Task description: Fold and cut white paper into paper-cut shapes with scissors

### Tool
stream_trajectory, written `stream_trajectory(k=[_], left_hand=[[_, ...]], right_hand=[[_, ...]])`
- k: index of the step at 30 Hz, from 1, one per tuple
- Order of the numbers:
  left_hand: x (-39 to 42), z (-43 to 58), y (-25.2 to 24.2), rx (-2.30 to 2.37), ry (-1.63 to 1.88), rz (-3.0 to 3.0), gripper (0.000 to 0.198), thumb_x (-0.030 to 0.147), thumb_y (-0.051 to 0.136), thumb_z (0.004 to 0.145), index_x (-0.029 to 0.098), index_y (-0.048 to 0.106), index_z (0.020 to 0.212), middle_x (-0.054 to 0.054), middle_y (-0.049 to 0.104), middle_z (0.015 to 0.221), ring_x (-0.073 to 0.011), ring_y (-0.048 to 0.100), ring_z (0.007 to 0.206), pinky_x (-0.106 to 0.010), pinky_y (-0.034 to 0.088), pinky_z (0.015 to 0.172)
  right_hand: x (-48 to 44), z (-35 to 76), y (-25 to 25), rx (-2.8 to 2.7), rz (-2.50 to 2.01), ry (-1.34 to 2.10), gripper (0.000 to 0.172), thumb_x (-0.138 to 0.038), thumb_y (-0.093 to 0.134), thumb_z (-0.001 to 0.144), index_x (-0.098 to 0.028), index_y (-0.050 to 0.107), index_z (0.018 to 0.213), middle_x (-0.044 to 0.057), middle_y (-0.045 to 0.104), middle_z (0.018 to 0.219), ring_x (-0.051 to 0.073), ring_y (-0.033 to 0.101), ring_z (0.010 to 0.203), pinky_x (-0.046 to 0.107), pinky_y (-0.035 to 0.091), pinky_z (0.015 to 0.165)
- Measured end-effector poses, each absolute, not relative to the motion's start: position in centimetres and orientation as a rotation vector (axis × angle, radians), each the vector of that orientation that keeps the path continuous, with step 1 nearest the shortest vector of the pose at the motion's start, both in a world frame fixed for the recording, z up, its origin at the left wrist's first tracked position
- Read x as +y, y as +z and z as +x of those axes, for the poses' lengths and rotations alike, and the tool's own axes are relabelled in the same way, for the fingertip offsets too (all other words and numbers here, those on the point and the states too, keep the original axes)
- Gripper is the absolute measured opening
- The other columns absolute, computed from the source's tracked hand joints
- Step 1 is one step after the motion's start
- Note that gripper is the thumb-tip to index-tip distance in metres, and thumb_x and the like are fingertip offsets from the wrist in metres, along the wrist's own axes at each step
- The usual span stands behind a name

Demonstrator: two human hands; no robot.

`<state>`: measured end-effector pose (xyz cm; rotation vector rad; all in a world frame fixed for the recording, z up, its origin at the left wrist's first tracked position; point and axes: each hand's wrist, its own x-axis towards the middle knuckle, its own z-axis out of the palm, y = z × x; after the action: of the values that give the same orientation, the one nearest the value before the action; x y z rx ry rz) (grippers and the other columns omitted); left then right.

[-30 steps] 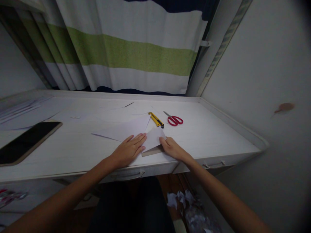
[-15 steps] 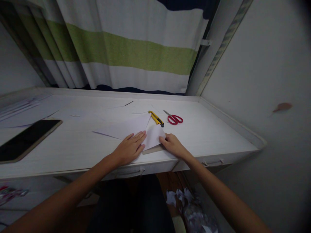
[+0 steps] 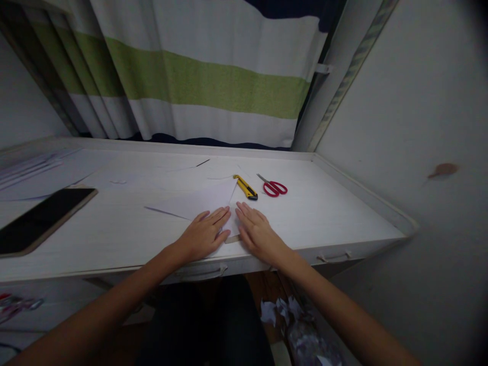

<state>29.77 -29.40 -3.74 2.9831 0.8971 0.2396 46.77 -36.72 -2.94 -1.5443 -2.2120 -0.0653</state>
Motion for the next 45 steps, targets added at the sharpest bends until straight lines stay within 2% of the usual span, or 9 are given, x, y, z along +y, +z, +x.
stream_trajectory(k=[7, 12, 16, 20, 25, 30, 34, 41, 45], left_hand=[[-29.2, 29.5, -3.3, 0.943, 0.195, 2.949, 0.066, 0.056, 0.019, 0.080, 0.014, 0.021, 0.132, -0.009, 0.021, 0.138, -0.0215, 0.022, 0.125, -0.041, 0.015, 0.099], [-27.8, 28.9, -3.6, 1.004, 0.143, 2.912, 0.083, 0.067, 0.022, 0.072, 0.010, 0.016, 0.132, -0.014, 0.019, 0.137, -0.0256, 0.019, 0.125, -0.047, 0.000, 0.099], [-26.9, 28.6, -3.8, 1.080, 0.262, 2.830, 0.067, 0.056, 0.015, 0.081, 0.014, 0.012, 0.133, -0.012, 0.024, 0.136, -0.0235, 0.023, 0.125, -0.050, -0.002, 0.098], [-27.0, 28.7, -3.6, 1.081, 0.527, 2.869, 0.043, 0.033, 0.016, 0.088, 0.020, 0.034, 0.125, -0.007, 0.043, 0.126, -0.0167, 0.037, 0.118, -0.045, 0.000, 0.099], [-27.2, 28.7, -3.5, 0.870, 0.484, 3.013, 0.036, 0.028, 0.023, 0.088, 0.022, 0.054, 0.103, -0.004, 0.057, 0.112, -0.0144, 0.049, 0.107, -0.042, 0.004, 0.100], [-26.6, 28.5, -3.1, 0.667, 0.326, 3.186, 0.036, 0.027, 0.023, 0.088, 0.018, 0.051, 0.108, -0.009, 0.055, 0.115, -0.0160, 0.044, 0.111, -0.043, -0.004, 0.100], [-26.3, 27.9, -2.2, 0.445, 0.113, 3.251, 0.039, 0.034, 0.027, 0.087, 0.014, 0.046, 0.114, -0.014, 0.048, 0.121, -0.0186, 0.038, 0.116, -0.041, -0.002, 0.101], [-25.8, 26.7, 0.0, 0.276, -0.191, 3.020, 0.048, 0.048, 0.033, 0.082, 0.031, 0.031, 0.126, -0.008, 0.028, 0.136, -0.0228, 0.019, 0.126, -0.047, 0.002, 0.100], [-26.3, 26.6, 1.3, 0.261, -0.342, 2.914, 0.046, 0.050, 0.038, 0.078, 0.038, 0.035, 0.123, -0.005, 0.017, 0.139, -0.0274, 0.007, 0.127, -0.050, 0.004, 0.099]], right_hand=[[-34.6, 47.3, -4.3, -2.346, -1.714, -0.014, 0.051, -0.024, 0.026, 0.083, -0.002, 0.027, 0.129, 0.016, 0.028, 0.134, 0.020, 0.024, 0.124, 0.036, 0.024, 0.101], [-34.7, 49.0, -4.9, -2.268, -1.815, -0.072, 0.053, -0.026, 0.027, 0.083, 0.001, 0.027, 0.128, 0.018, 0.027, 0.134, 0.023, 0.024, 0.124, 0.038, 0.025, 0.100], [-34.8, 49.1, -5.0, -2.240, -1.803, -0.092, 0.052, -0.026, 0.026, 0.083, 0.000, 0.029, 0.128, 0.018, 0.028, 0.133, 0.023, 0.025, 0.124, 0.039, 0.026, 0.100], [-34.8, 48.9, -5.1, -2.238, -1.821, -0.096, 0.052, -0.025, 0.026, 0.083, 0.001, 0.029, 0.127, 0.018, 0.028, 0.133, 0.023, 0.025, 0.124, 0.039, 0.025, 0.100], [-34.7, 49.1, -5.3, -2.238, -1.806, -0.085, 0.052, -0.025, 0.026, 0.083, -0.001, 0.029, 0.128, 0.017, 0.027, 0.134, 0.024, 0.025, 0.124, 0.041, 0.026, 0.100], [-34.6, 49.2, -5.3, -2.248, -1.826, -0.063, 0.053, -0.027, 0.025, 0.083, 0.000, 0.027, 0.129, 0.017, 0.026, 0.135, 0.023, 0.023, 0.124, 0.039, 0.024, 0.100], [-34.7, 49.1, -5.1, -2.249, -1.819, -0.055, 0.052, -0.027, 0.026, 0.083, -0.001, 0.029, 0.128, 0.017, 0.026, 0.134, 0.023, 0.024, 0.124, 0.040, 0.024, 0.100], [-34.7, 49.0, -5.1, -2.248, -1.809, -0.080, 0.052, -0.026, 0.026, 0.083, 0.000, 0.029, 0.127, 0.018, 0.027, 0.134, 0.024, 0.026, 0.123, 0.041, 0.025, 0.100], [-34.7, 48.9, -5.2, -2.237, -1.811, -0.076, 0.051, -0.025, 0.026, 0.083, 0.001, 0.030, 0.127, 0.019, 0.027, 0.133, 0.024, 0.025, 0.124, 0.040, 0.025, 0.100]])
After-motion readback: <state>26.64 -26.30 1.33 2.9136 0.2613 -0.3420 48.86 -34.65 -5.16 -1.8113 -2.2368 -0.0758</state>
